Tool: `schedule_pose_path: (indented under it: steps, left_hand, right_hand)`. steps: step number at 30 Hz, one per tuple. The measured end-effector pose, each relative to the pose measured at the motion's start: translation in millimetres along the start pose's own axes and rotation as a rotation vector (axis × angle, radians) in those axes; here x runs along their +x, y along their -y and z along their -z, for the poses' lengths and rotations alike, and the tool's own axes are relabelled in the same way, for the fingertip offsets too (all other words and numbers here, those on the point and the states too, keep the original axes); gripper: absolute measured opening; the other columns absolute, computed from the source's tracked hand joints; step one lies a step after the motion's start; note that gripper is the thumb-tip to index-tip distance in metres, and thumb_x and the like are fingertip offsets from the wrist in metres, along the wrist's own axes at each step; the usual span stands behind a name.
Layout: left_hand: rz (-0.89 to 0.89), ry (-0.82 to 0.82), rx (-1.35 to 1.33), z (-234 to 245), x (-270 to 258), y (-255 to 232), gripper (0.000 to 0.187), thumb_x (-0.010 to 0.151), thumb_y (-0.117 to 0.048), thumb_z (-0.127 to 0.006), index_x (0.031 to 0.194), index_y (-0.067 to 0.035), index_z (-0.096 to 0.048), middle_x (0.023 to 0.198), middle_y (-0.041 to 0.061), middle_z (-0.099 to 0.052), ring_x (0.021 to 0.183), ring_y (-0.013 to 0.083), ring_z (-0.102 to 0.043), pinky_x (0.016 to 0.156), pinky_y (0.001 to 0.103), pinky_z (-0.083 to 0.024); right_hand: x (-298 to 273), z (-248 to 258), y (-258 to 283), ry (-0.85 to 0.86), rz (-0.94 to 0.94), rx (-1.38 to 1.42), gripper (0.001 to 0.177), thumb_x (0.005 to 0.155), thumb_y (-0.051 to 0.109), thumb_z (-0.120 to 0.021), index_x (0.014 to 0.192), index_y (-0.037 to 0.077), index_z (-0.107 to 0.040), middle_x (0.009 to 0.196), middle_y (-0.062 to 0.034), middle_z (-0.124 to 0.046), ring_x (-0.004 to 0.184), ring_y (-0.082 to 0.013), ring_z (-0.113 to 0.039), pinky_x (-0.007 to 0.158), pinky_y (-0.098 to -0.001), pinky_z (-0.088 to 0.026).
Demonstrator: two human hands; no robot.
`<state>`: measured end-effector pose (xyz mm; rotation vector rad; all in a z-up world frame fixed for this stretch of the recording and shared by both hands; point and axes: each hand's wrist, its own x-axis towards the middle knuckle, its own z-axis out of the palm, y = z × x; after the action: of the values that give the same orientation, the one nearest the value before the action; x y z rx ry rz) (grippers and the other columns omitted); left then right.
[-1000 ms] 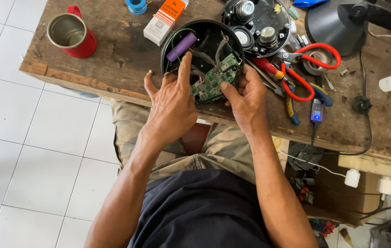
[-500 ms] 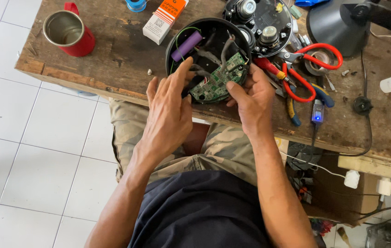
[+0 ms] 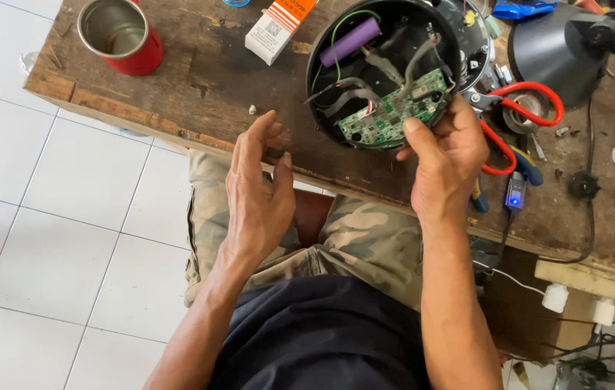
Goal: The person works on a circuit board inside a black circular housing, manipulating wires and components with their hands. They use a screwdriver to tighten a screw on the circuit board.
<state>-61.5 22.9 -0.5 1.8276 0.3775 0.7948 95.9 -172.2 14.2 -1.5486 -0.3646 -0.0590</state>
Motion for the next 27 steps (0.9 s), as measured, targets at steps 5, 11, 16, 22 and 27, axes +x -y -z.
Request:
schedule_pose_path:
  steps: [5, 11, 16, 22, 27]
  left_hand:
    - [-0.170, 0.077, 0.383, -3, -2, 23, 0.059, 0.104, -0.005, -0.075, 0.160, 0.000, -0.056, 0.156, 0.020, -0.063, 0.155, 0.0381, -0.053, 0.132, 0.059, -0.015]
    - [-0.301, 0.065, 0.485, -2, -8, 46, 0.041, 0.116, -0.022, -0.067, 0.154, -0.007, -0.066, 0.166, 0.013, -0.060, 0.160, 0.0314, -0.051, 0.133, 0.055, -0.016]
    - [-0.291, 0.107, 0.489, 7, -6, 44, 0.040, 0.117, -0.024, -0.066, 0.155, -0.008, -0.066, 0.168, 0.011, -0.059, 0.161, 0.0300, -0.050, 0.135, 0.053, -0.016]
    - [-0.310, 0.134, 0.532, 10, -4, 41, 0.037, 0.120, -0.022, -0.064, 0.155, -0.008, -0.067, 0.168, 0.011, -0.060, 0.161, 0.0291, -0.051, 0.135, 0.051, -0.015]
    - [-0.296, 0.143, 0.529, 12, -4, 40, 0.038, 0.119, -0.022, -0.067, 0.155, -0.008, -0.068, 0.169, 0.011, -0.059, 0.162, 0.0279, -0.049, 0.135, 0.051, -0.015]
  right_hand:
    - [9, 8, 3, -0.035, 0.066, -0.023, 0.036, 0.099, 0.001, -0.082, 0.131, 0.001, -0.065, 0.102, -0.0184, -0.072, 0.076, -0.0199, -0.072, 0.055, -0.0316, -0.065]
    - [10, -1, 21, -0.032, 0.074, -0.102, 0.035, 0.102, 0.005, -0.081, 0.134, 0.003, -0.065, 0.107, -0.0135, -0.073, 0.084, -0.0157, -0.072, 0.058, -0.0288, -0.064]
    - [8, -13, 38, -0.041, 0.061, -0.159, 0.037, 0.099, 0.010, -0.077, 0.134, 0.003, -0.066, 0.107, -0.0102, -0.071, 0.086, -0.0149, -0.067, 0.057, -0.0285, -0.060]
    - [5, -19, 46, -0.034, 0.036, -0.203, 0.045, 0.097, 0.014, -0.073, 0.139, 0.002, -0.066, 0.106, -0.0055, -0.069, 0.085, -0.0114, -0.060, 0.058, -0.0269, -0.058]
    - [3, -18, 35, -0.051, 0.041, -0.205, 0.048, 0.098, 0.011, -0.076, 0.144, 0.003, -0.065, 0.108, -0.0060, -0.070, 0.086, -0.0106, -0.061, 0.059, -0.0264, -0.059]
